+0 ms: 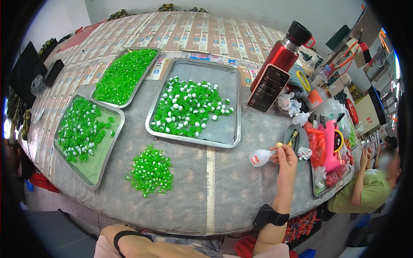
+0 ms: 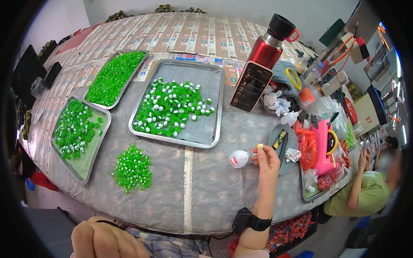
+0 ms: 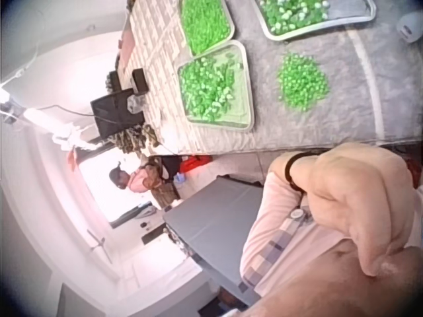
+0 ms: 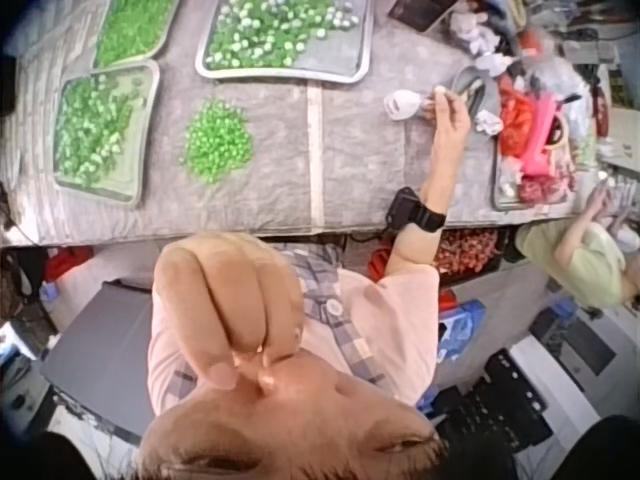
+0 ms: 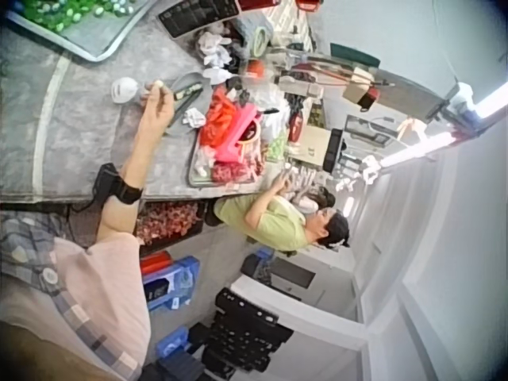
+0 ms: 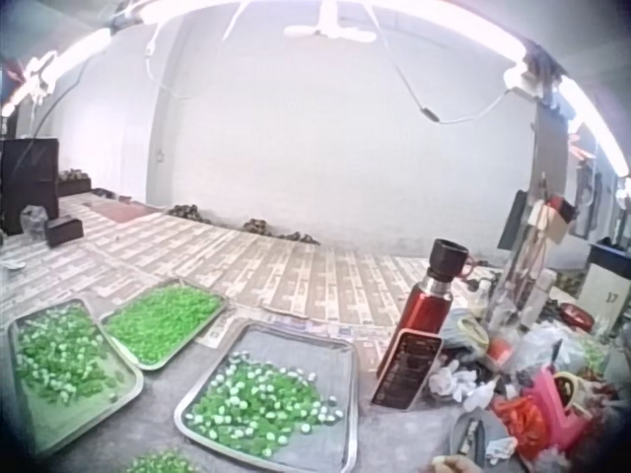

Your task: Assembling small green and white plastic parts for toys and applying adhesive from a bottle.

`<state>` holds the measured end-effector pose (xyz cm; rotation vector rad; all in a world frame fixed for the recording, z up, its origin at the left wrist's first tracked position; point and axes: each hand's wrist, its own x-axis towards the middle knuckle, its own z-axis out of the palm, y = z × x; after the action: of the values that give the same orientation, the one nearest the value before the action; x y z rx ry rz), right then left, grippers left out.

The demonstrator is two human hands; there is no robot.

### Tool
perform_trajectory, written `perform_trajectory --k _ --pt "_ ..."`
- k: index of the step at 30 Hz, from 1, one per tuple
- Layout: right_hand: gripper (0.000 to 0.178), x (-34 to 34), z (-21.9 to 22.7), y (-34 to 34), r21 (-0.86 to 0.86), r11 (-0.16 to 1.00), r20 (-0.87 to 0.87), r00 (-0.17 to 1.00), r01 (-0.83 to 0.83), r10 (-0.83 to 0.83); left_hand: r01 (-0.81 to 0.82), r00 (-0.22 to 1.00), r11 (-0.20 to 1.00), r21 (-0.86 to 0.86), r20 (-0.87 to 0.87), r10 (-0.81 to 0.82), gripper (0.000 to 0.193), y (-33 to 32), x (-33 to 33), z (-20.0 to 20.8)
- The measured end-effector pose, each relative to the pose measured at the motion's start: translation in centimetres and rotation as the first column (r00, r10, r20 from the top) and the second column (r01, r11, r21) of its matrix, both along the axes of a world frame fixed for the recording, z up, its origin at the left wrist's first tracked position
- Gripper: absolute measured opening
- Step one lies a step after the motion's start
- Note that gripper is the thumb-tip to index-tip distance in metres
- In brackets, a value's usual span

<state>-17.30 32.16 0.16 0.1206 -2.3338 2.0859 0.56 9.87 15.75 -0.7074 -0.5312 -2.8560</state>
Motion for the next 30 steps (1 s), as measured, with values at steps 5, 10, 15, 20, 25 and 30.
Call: perform_trajectory --k 5,10,15,20,25,30 --pt "0.018 0.0 0.0 0.0 0.005 1.000 0.031 0.999 -0.018 0.018 0.123 0.990 0.983 -0.138 -0.056 -0.131 0.014 -1.3 -0.5 -0.4" --pt "0.018 -0.2 -0.2 0.1 0.017 0.999 0.033 0.999 -0.034 0.033 0.087 0.991 0.991 -0.103 -0.093 -0.096 0.015 -1.0 -0.7 -0.3" --pt "0.018 -0.1 -0.1 0.3 0.017 0.999 0.044 0.998 -0.035 0.035 0.054 0.996 0.989 -0.137 -0.063 -0.063 0.013 -0.9 -0.3 -0.1" --pt "0.018 -0.1 0.0 -0.1 0.022 0.998 0.039 0.998 -0.058 0.057 -0.104 0.991 0.883 -0.458 -0.122 0.053 0.008 -1.2 -0.9 -1.2" --pt "0.018 0.1 -0.1 -0.1 0.045 0.997 0.040 0.997 -0.069 0.067 0.086 0.992 0.515 -0.853 0.024 -0.126 0.019 -1.2 -1.6 1.4" --pt "0.018 0.0 -0.3 0.2 0.057 0.996 0.028 0.997 -0.068 0.067 0.164 0.966 0.420 -0.893 0.059 -0.252 0.020 -1.1 -2.2 2.8"
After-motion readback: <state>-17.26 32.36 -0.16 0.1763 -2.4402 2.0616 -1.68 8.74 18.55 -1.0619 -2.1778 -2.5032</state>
